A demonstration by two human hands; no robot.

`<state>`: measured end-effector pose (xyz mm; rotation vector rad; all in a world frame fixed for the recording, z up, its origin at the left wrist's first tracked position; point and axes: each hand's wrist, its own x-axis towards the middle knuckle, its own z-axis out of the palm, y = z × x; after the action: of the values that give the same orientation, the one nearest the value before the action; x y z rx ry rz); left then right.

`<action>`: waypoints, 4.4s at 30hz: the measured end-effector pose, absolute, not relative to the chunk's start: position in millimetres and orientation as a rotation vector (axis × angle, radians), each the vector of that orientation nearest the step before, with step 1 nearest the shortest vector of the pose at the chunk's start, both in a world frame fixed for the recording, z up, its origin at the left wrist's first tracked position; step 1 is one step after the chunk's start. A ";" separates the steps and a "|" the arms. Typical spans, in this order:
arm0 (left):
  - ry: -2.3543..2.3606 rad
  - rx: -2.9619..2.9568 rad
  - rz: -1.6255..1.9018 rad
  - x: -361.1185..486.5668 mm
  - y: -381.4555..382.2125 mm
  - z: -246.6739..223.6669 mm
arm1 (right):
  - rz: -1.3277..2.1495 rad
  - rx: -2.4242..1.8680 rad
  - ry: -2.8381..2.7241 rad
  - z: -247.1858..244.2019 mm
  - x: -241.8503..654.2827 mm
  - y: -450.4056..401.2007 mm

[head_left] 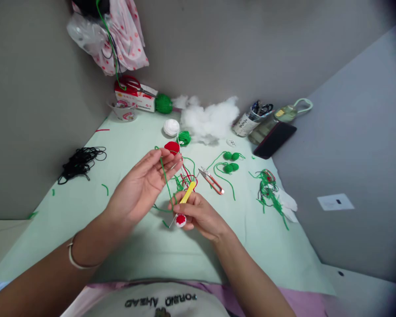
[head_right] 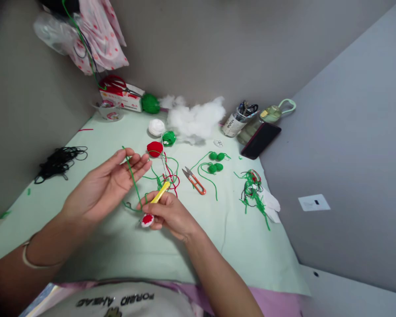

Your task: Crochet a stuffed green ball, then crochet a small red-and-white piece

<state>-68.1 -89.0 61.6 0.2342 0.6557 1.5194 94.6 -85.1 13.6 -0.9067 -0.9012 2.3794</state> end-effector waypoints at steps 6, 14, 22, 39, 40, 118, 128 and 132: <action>0.683 0.177 1.595 -84.0 -70.9 69.1 | 2.362 -0.911 -0.896 13.6 103.9 -82.2; 0.685 0.202 1.659 -104.9 -54.3 74.1 | 2.341 -0.982 -0.944 6.9 121.3 -77.5; 1.004 1.269 0.991 -68.6 -77.9 22.0 | 2.346 -0.847 -1.053 19.7 138.1 -73.6; 0.872 0.793 1.534 -104.6 -57.7 78.0 | 1.980 -0.986 -1.054 40.2 142.8 -61.3; 0.832 0.725 1.507 -93.8 -61.0 77.1 | 2.014 -0.937 -1.047 41.8 133.6 -61.4; 1.065 1.131 0.895 -90.9 -116.5 40.5 | 2.206 -0.938 -0.825 5.4 145.4 -61.9; 0.771 1.089 1.153 -20.8 -71.3 23.3 | 2.123 -0.949 -0.875 8.8 154.7 -58.6; 0.668 0.987 1.241 -15.2 -61.9 29.2 | 2.224 -0.930 -0.865 6.4 146.8 -62.3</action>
<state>-15.2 -61.9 29.2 0.9875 0.6675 1.2409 146.8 -62.3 6.4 -0.9296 -0.8653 2.2239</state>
